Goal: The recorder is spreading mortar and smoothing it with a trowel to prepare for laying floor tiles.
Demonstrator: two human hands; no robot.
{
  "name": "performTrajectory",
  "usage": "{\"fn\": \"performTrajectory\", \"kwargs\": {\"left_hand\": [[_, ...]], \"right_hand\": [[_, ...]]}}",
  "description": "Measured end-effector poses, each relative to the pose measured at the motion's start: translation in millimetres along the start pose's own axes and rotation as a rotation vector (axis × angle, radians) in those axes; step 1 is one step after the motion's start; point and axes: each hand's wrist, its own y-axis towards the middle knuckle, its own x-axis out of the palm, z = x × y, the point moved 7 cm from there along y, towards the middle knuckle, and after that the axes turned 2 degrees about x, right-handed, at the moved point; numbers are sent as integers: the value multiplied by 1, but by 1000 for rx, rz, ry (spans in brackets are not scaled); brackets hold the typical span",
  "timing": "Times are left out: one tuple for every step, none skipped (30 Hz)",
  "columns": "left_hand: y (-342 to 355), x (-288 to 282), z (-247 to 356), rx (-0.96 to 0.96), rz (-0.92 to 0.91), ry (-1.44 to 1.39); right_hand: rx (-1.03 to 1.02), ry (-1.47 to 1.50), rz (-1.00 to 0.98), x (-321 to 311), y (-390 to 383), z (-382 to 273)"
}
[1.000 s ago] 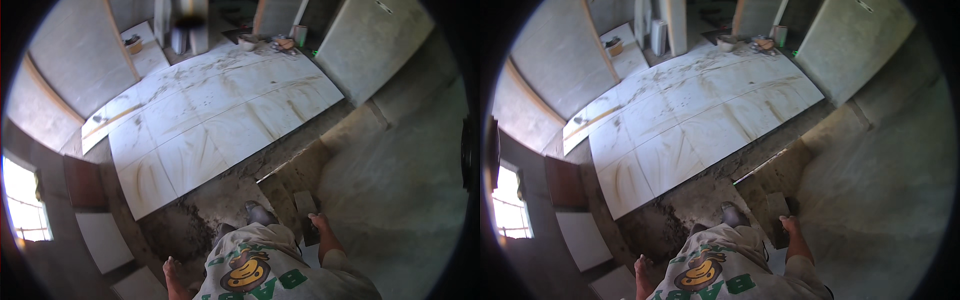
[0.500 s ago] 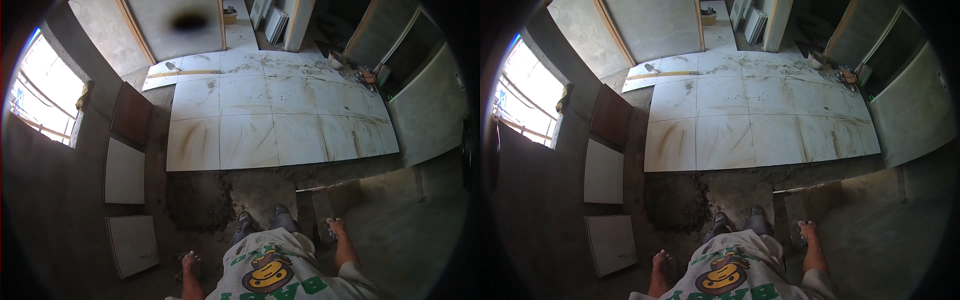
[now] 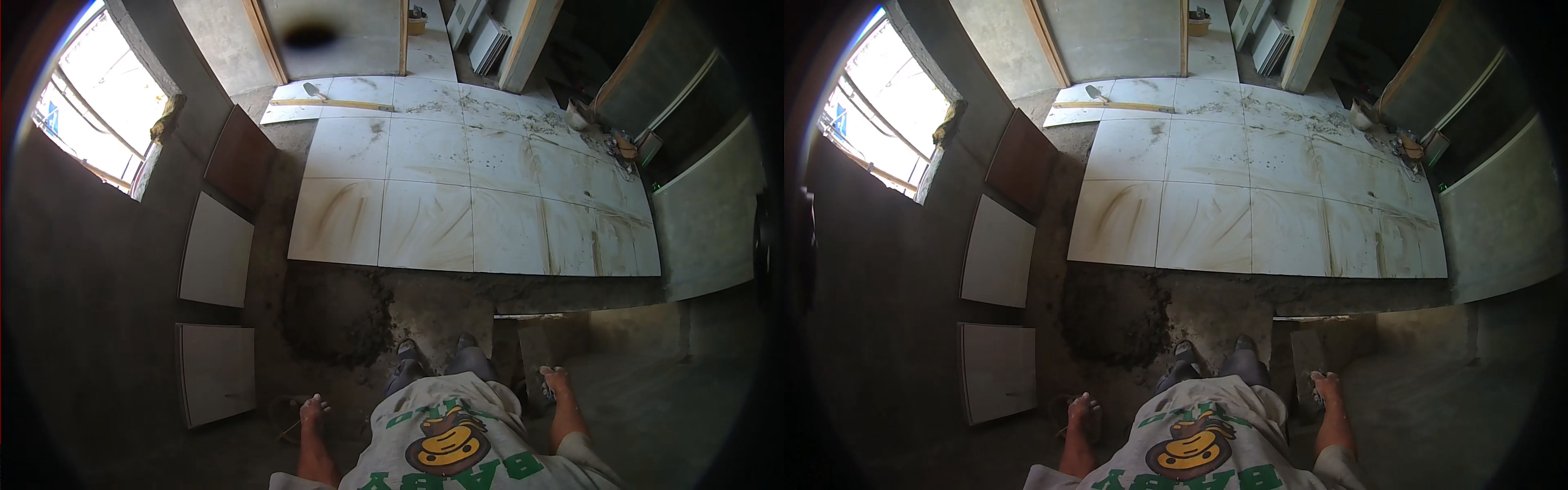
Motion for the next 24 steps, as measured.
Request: {"fn": "performTrajectory", "kwargs": {"left_hand": [[0, -4, -1, -7, 16, -3], [-1, -12, -6, -13, 38, -16], [0, -9, -5, -17, 27, -12], [0, -8, -1, 3, 22, 5], [1, -5, 2, 22, 17, 21], [3, -3, 5, 22, 10, 25], [6, -1, 8, 27, 2, 28], [8, 2, 10, 32, -5, 30], [9, 3, 11, 30, -10, 34], [10, 4, 13, 62, -3, 1], [11, 5, 16, 92, 4, -32], [15, 4, 16, 91, -2, -30], [23, 4, 17, 76, -29, 6], [29, 7, 18, 61, -61, 45], [31, 10, 20, 60, -70, 49], [32, 9, 21, 51, -64, 64], [31, 4, 17, 38, -50, 73], [30, 5, 16, 35, -53, 72], [31, 7, 18, 60, -55, 66], [32, 9, 19, 86, -55, 58], [32, 10, 20, 84, -58, 59], [33, 11, 20, 69, -54, 67], [33, 12, 19, 53, -50, 75], [33, 11, 18, 50, -48, 75]], "right_hand": [[0, -4, -7, -1, -8, -10], [15, -5, -60, -9, -42, -55], [50, 6, -94, -18, -64, -73], [58, 9, -85, -19, -61, -67], [86, 37, -83, -16, -54, -56], [111, 65, -84, -16, -55, -55], [116, 68, -79, -18, -59, -56], [132, 86, -105, -19, -63, -57], [148, 105, -131, -19, -69, -58], [153, 107, -128, -19, -70, -55], [150, 119, -125, -18, -70, -51], [146, 131, -121, -16, -70, -47], [149, 134, -116, -11, -63, -34], [133, 103, -87, -8, -52, -17], [116, 70, -61, -6, -45, -6], [116, 69, -63, -9, -54, -15], [138, 35, -80, -19, -82, -47], [167, 7, -86, -27, -101, -62], [171, 9, -82, -29, -104, -61], [186, 8, -85, -31, -106, -59], [200, 6, -90, -31, -108, -58], [201, 5, -88, -31, -105, -53], [202, 18, -104, -28, -98, -45], [202, 31, -121, -25, -95, -42]]}}
